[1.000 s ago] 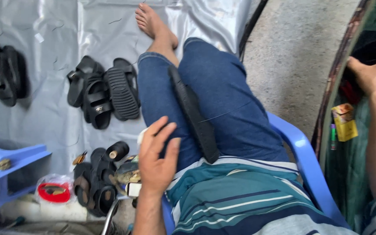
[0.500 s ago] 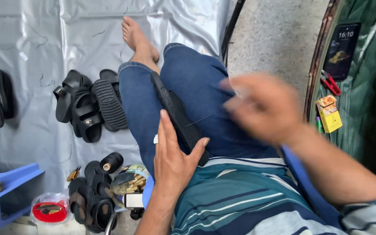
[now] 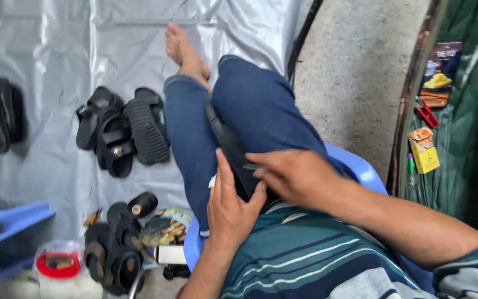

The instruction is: Hand-sewing a sandal sole using a stitching awl and thread

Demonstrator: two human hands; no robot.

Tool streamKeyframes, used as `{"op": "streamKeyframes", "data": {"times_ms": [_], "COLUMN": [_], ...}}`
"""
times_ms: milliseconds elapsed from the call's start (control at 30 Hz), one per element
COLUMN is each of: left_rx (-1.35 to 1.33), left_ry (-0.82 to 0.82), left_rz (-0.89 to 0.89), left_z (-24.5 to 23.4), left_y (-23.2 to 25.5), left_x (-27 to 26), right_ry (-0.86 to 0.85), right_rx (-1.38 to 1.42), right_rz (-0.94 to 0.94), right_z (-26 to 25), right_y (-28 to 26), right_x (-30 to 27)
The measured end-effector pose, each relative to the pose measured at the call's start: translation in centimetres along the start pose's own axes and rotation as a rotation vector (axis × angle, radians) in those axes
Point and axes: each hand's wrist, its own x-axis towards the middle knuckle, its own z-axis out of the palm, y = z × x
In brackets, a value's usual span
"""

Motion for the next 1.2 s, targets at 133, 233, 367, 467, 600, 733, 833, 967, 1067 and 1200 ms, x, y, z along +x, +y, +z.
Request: {"op": "streamKeyframes", "data": {"times_ms": [133, 233, 367, 467, 600, 733, 833, 967, 1067, 1200], "left_rx": [-0.129, -0.312, -0.367, -0.366, -0.341, -0.340, -0.372, -0.363, -0.365, -0.366], "left_ry": [0.020, 0.177, 0.288, 0.272, 0.368, 0.447, 0.478, 0.482, 0.488, 0.508], "left_rz": [0.075, 0.066, 0.092, -0.016, 0.061, 0.134, 0.180, 0.177, 0.177, 0.185], "left_z": [-0.9, -1.5, -2.0, -2.0, -1.4, -0.8, -0.4, -0.1, 0.2, 0.4], "left_y": [-0.4, -0.5, -0.2, 0.1, -0.1, -0.3, -0.6, -0.9, -1.0, -1.1], "left_x": [-0.1, -0.3, -0.1, -0.1, -0.3, -0.6, -0.4, -0.4, -0.5, -0.4], "right_ry": [-0.095, -0.174, -0.297, -0.391, -0.278, -0.236, -0.216, -0.233, -0.249, -0.255], "right_rx": [-0.040, -0.372, -0.518, -0.539, -0.685, -0.821, -0.827, -0.857, -0.864, -0.886], "right_rz": [-0.033, 0.140, 0.097, -0.108, -0.431, -0.472, -0.480, -0.463, -0.449, -0.411], "right_z": [-3.7, -6.9, -7.3, -6.7, -5.8, -5.4, -5.4, -5.5, -5.5, -5.5], "right_y": [0.0, -1.7, -1.3, -1.1, -0.5, -0.2, 0.0, -0.2, -0.5, -0.9], "right_x": [-0.8, -0.4, 0.7, 1.8, 3.0, 3.4, 3.5, 3.5, 3.4, 3.6]}}
